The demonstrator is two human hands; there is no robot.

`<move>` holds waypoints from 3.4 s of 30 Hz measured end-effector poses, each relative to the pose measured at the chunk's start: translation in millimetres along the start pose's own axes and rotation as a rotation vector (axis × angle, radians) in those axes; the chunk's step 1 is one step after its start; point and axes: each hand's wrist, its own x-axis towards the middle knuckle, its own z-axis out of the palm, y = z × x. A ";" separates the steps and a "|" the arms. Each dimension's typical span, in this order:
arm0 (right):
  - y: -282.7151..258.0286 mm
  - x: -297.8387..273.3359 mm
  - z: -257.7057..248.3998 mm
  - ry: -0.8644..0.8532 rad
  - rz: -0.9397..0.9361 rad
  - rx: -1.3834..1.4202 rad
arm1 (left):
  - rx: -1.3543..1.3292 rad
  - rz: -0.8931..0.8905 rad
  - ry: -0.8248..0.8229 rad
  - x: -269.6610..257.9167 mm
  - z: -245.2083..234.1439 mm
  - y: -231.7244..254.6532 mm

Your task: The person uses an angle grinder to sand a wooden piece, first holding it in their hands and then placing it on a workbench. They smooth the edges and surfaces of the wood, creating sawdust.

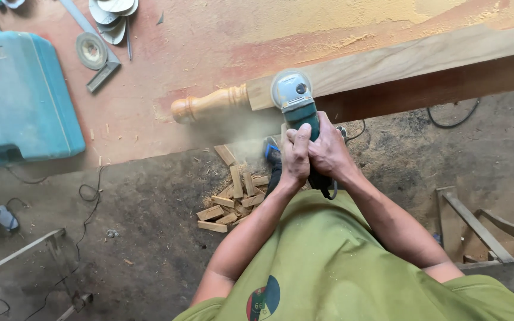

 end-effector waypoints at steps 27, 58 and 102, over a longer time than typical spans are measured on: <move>-3.9 -4.1 17.3 -0.079 0.009 -0.067 | -0.098 -0.016 0.087 -15.5 -16.2 21.2; 53.1 -4.7 -74.1 0.168 0.055 0.055 | -0.004 -0.062 -0.148 -16.4 88.2 -1.6; 0.0 18.3 -4.3 -0.038 0.003 -0.009 | -0.060 -0.015 0.094 12.1 4.0 -8.0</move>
